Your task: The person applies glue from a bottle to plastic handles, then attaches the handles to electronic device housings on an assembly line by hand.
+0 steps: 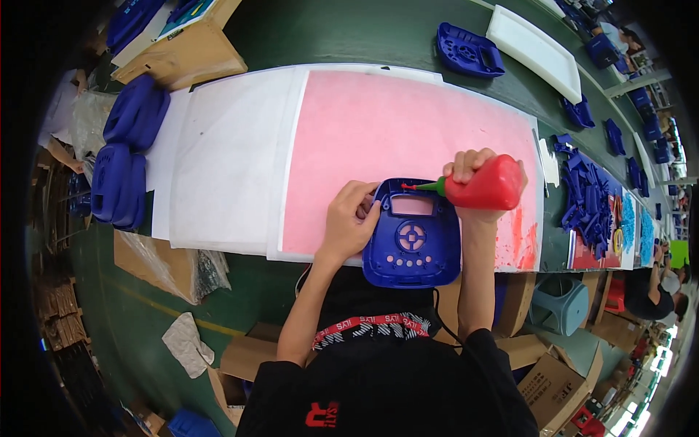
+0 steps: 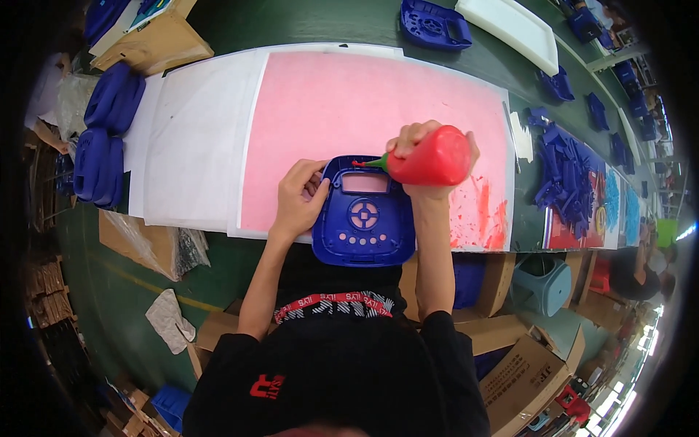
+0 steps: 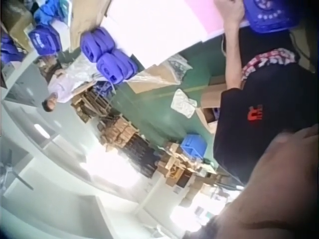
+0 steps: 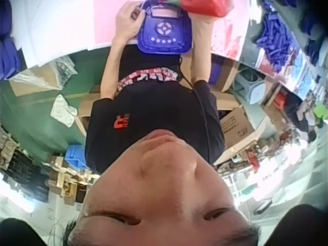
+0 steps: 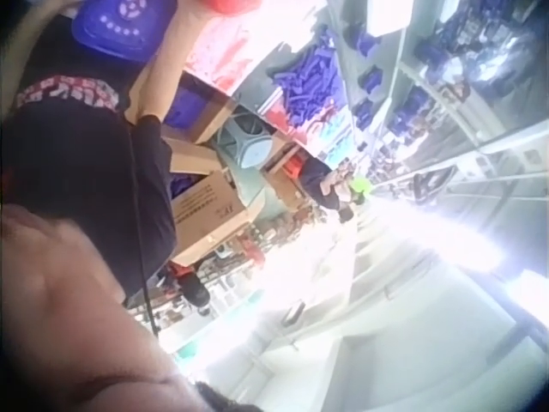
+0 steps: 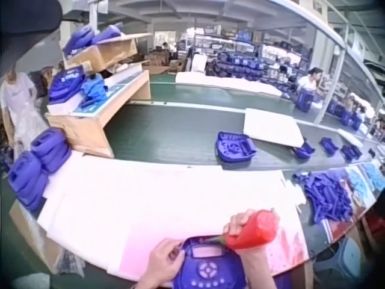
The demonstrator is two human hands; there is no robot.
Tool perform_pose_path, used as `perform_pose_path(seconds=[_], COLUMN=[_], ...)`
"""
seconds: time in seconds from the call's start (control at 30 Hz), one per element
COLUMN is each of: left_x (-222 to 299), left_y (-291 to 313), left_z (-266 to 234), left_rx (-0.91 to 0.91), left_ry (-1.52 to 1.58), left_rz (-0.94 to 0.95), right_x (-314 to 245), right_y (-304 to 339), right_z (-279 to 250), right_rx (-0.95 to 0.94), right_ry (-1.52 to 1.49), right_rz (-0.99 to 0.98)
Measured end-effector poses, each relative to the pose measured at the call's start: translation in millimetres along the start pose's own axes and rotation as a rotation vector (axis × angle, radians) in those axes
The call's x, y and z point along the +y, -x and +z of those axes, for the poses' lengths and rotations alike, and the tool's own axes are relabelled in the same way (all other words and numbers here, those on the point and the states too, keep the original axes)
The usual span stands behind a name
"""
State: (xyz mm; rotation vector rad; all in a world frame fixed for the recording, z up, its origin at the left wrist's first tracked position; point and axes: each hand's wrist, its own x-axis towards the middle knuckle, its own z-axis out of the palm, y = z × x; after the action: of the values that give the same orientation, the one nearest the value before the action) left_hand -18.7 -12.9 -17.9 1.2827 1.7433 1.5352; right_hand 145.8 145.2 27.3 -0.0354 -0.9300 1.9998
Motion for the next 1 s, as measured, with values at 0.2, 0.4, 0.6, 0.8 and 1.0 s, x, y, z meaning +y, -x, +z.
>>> perform_pose_path(seconds=[0.2, 0.4, 0.6, 0.8, 1.0], left_x=[3.4, 1.6, 0.2, 0.5, -8.9], left_y=[0.4, 0.5, -3.3, 1.0, 4.9], left_z=[-1.0, -0.4, 2.5, -10.2, 3.6], left_rx=[-0.018, -0.04, -0.05, -0.012, -0.014], left_ry=[-0.006, -0.01, -0.012, -0.092, -0.067], left_rz=[-0.014, -0.038, -0.015, -0.001, 0.077], right_x=[-24.1, -10.8, -25.5, -2.7, -16.6], right_y=[15.3, 15.6, 17.9, 21.8, 42.7], right_z=[-13.7, -9.4, -11.5, -38.5, -120.7], right_rx=[-0.025, 0.053, 0.052, 0.31, 0.631], right_ry=[0.029, 0.082, 0.084, -0.093, -0.609], right_rz=[-0.119, -0.086, -0.077, -0.068, 0.023])
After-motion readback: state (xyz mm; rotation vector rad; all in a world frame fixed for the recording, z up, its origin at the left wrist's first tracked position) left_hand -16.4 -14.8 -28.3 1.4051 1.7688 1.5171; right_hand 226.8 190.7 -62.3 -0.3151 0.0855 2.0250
